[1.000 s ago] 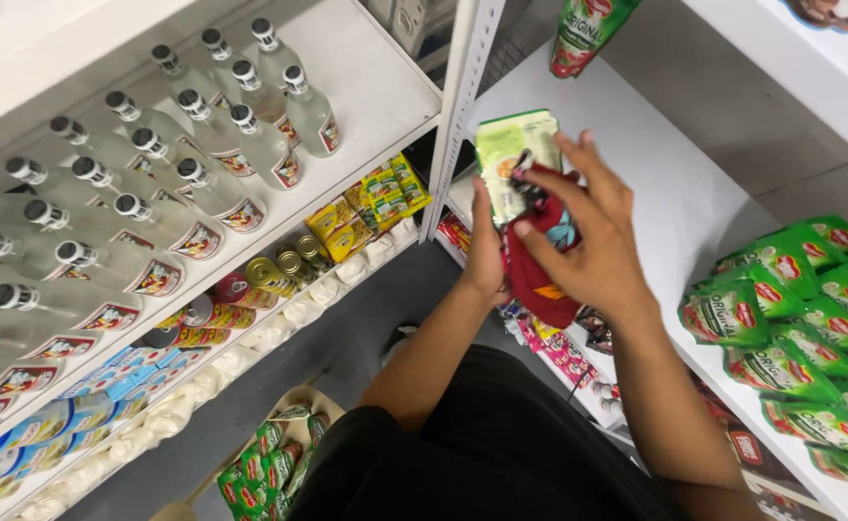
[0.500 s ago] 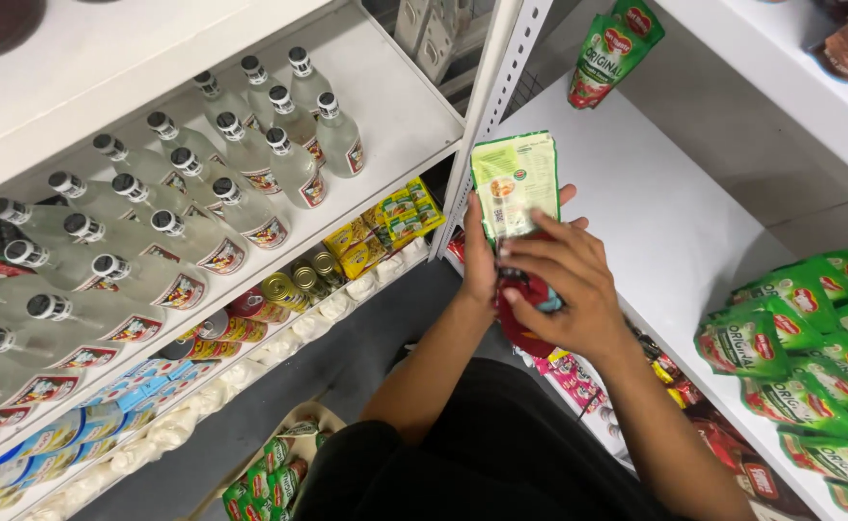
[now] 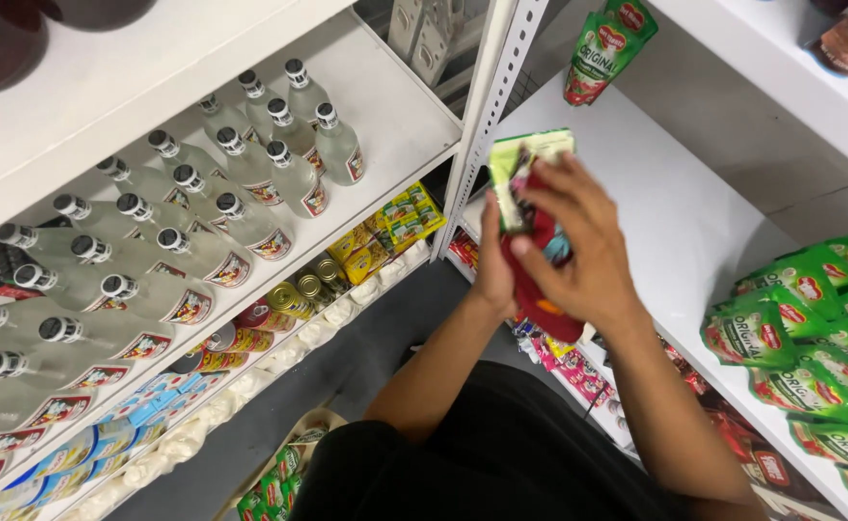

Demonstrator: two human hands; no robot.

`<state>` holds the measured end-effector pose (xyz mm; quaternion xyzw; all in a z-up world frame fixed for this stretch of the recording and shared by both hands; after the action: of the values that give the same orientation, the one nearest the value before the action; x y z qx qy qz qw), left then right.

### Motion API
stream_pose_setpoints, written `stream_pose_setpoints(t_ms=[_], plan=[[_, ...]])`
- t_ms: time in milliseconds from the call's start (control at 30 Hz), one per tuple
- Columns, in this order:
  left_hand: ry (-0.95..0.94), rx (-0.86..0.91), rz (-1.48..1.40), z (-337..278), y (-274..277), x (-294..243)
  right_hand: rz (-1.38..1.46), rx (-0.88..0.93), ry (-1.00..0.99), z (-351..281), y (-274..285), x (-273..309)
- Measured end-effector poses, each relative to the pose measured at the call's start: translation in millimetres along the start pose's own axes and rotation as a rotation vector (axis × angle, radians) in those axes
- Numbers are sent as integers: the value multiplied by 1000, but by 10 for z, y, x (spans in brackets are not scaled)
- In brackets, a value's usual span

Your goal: Wiping individual tomato sauce pouches with a cloth before placing them on a shelf.

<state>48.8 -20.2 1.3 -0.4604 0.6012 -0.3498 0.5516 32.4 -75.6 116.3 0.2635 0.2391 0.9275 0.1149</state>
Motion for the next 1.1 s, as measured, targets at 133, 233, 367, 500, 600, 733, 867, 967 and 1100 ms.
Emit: stream_pose_setpoints(t_ms=[133,233,367,500,600,733,867,967,1100], plan=[[-7,281,-343,-313,-562,-526,16,83,60,-289,-133,75],[126,222,-273,-180,-304,-355,54,11,79,-311,-53,89],[-11,238,-397,-196,-413,-375,326,-19,5,-127,170,-128],[103,126,-91,197,101,98,64,-112,28,214,292,-63],[129,102,-31,149,47,118,-83,-19,19,261,120,-7],[72,-30,-71,-205,-322,-158,-53,175,-27,-55,-88,-55],[136,231,-457,-149,-303,-289,20,110,48,-285,-118,27],[299,340,-112,-6,-221,-114,38,-18,73,-382,-54,-86],[71,-120,-292,-356,-654,-455,237,-91,-9,-193,218,-193]])
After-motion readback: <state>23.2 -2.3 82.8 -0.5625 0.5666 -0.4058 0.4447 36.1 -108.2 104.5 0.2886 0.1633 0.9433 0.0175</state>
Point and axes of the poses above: each hand's wrist, its own z-axis towards the middle knuckle, its own y-axis out of the back of the hand, x = y × z, the point moved 7 cm from there along z, towards the middle knuckle, and after that the axes turned 8 degrees about -x, right-handed, at the moved point
